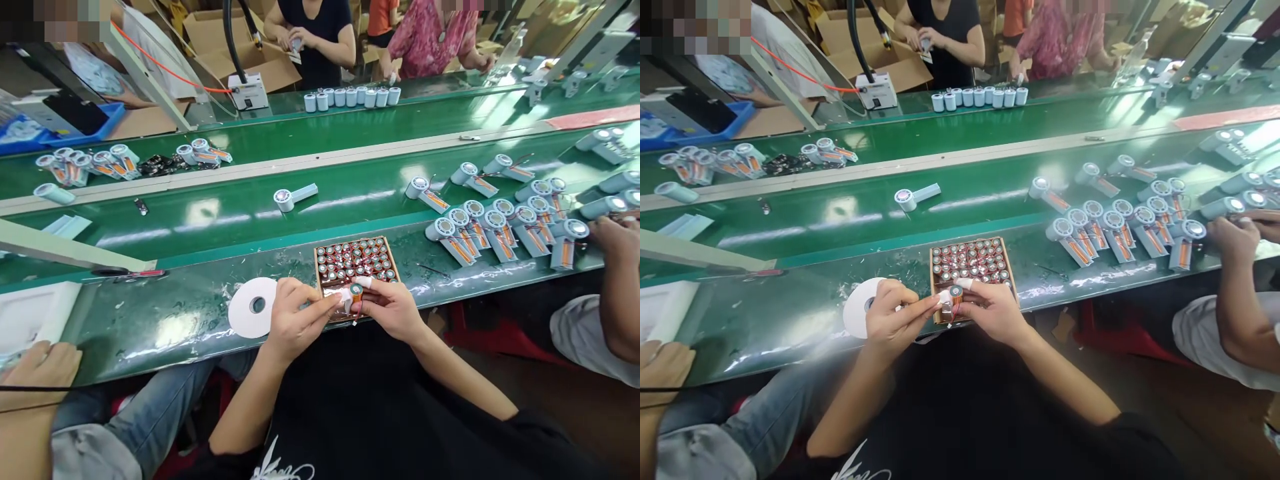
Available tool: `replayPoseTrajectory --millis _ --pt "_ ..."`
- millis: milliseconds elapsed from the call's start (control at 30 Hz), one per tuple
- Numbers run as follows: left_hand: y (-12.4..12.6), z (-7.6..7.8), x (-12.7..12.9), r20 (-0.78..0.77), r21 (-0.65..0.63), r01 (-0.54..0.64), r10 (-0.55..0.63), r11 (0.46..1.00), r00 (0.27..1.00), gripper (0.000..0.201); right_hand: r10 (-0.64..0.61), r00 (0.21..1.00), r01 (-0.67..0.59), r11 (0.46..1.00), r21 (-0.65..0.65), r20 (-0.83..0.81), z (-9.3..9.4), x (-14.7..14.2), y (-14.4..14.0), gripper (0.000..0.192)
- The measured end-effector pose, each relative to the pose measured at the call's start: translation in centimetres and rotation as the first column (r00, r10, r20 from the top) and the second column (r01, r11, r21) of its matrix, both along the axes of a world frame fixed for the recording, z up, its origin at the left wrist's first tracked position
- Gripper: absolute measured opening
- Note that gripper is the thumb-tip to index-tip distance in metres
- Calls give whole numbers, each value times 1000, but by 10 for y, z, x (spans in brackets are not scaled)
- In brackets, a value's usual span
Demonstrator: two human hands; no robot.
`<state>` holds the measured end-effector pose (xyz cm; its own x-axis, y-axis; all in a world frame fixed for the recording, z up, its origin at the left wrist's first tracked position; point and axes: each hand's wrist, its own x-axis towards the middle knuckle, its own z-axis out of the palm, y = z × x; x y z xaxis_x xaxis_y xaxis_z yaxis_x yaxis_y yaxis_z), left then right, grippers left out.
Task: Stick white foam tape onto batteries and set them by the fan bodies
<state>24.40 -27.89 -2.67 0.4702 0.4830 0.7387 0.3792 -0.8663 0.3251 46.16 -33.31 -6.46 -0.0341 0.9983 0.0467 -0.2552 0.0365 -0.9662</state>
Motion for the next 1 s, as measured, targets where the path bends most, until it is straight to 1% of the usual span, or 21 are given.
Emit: replayPoseTrajectory --millis 67,133,233,300,367,433,500,567,667,767,867,933,967,1000 --pt "-3 -7 7 107 -43 -16 21 999 994 34 28 1000 -28 999 -17 -6 1 -2 -1 41" --pt "-6 -11 14 187 -60 -37 47 998 981 32 75 997 -75 997 -21 11 -1 -3 -1 42" --pt "-7 -13 20 236 -53 -47 59 997 970 27 135 991 -135 991 -14 -14 -5 -7 -3 44" --pt "-6 -14 20 247 -43 -44 53 998 968 25 130 990 -132 991 -20 -58 -8 -10 -5 45" --pt "-6 -15 19 251 -41 -35 45 999 967 25 93 991 -96 995 -29 -96 -9 -15 -7 42" --pt "-7 -17 18 254 -49 -19 31 999 967 27 24 991 -29 999 -34 -129 -7 -20 -8 39" --pt "-8 -17 17 255 -55 9 5 998 967 29 -58 984 53 998 -34 -171 -4 -23 -7 40" --pt "-10 -17 17 245 -60 37 -21 998 969 32 -112 972 108 994 -33 -204 0 -23 -6 42" --pt "-9 -14 16 210 -56 61 -48 997 976 34 -132 970 126 991 -42 -202 4 -21 -4 43" --pt "-6 -12 15 154 -64 86 -75 994 985 36 -128 976 119 991 -59 -175 4 -20 -4 44" --pt "-7 -13 15 92 -164 183 -169 969 981 33 -110 969 95 992 -77 -221 6 -21 -3 44" --pt "-11 -15 12 97 -191 254 -239 948 966 31 -151 934 126 987 -96 -325 9 -17 2 41" --pt "-12 -16 8 120 -167 256 -238 952 964 31 -204 899 177 979 -103 -387 11 -11 6 39" --pt "-12 -18 3 155 -126 219 -199 967 968 30 -277 852 258 961 -104 -444 13 -2 11 38"
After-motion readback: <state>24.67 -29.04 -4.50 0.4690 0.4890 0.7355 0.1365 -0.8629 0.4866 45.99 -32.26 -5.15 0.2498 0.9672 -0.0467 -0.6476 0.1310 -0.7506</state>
